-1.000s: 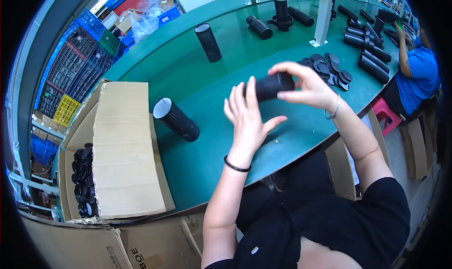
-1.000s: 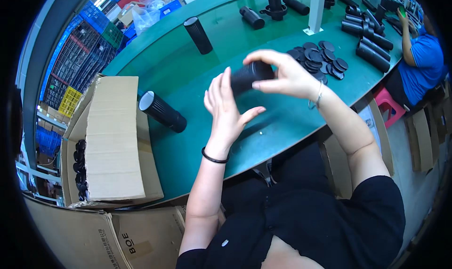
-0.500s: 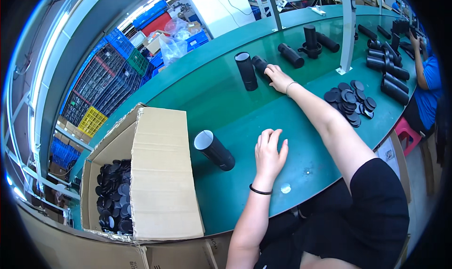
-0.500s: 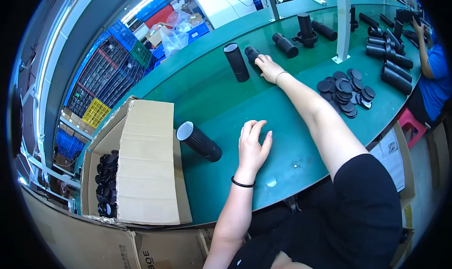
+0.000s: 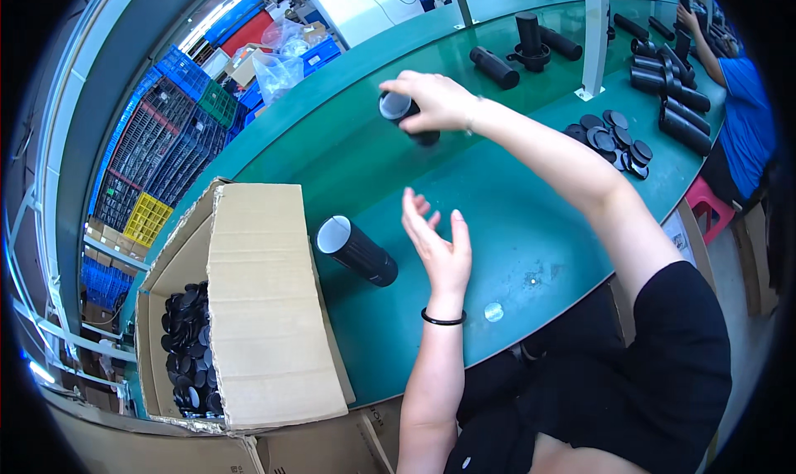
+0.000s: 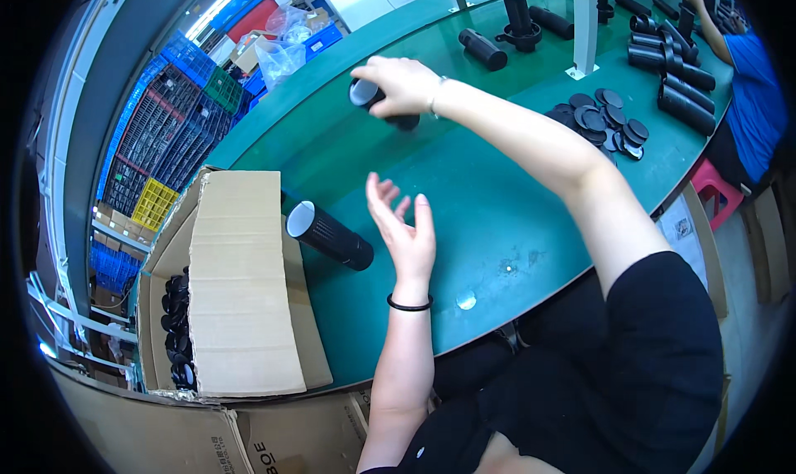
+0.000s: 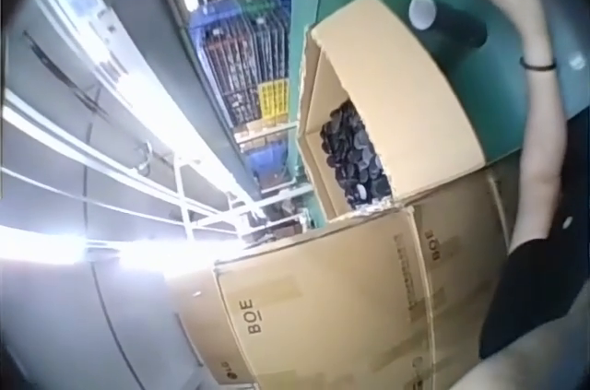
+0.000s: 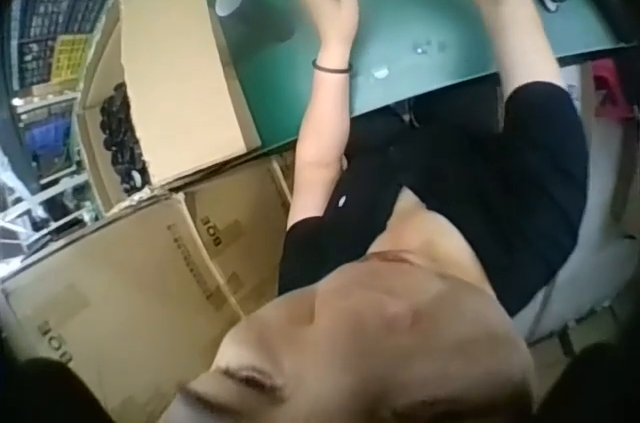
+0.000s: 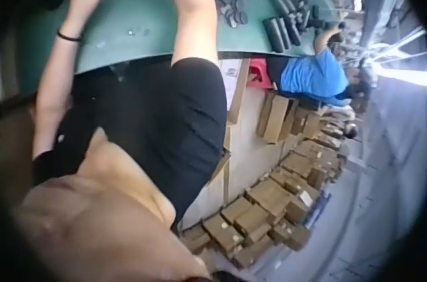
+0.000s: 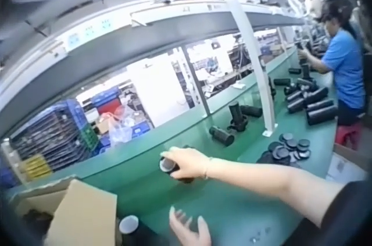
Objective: The person places plastic caps onto cylindrical tubes by hand at an assembly station.
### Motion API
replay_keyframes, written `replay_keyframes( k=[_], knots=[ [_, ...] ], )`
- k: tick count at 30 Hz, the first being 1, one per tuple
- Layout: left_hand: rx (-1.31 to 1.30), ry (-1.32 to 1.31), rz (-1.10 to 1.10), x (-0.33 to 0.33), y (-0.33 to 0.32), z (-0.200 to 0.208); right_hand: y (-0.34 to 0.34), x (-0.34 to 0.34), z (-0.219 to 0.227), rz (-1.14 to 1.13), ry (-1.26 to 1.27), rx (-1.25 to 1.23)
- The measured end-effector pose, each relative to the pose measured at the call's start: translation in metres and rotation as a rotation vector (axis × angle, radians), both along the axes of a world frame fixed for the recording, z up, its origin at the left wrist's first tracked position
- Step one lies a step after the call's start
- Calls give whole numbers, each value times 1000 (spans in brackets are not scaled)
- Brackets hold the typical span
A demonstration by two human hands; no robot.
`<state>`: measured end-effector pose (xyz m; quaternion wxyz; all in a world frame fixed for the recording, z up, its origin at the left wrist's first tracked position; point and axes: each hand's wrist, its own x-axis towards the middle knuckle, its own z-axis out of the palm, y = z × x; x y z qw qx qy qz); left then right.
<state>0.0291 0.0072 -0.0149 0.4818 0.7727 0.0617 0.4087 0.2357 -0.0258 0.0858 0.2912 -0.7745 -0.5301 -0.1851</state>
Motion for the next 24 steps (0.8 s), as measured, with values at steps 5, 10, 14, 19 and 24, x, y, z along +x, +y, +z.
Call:
replay_keyframes(
  k=[5,10,14,19,24],
  knots=[
    [-150,-266,-181,1,-15,4,-69,-137,4,56,58,-97],
    [-320,-172,-326,-10,-15,-2,-118,-113,-17,222,367,69],
    [-475,-87,-445,-9,-5,-1,-188,-2,-56,-513,-10,-545],
    [-635,-58,-533,-4,10,4,-233,31,-88,-463,189,-729],
    [-785,-102,-578,-8,12,9,-234,8,-78,-207,161,-310]
  ],
)
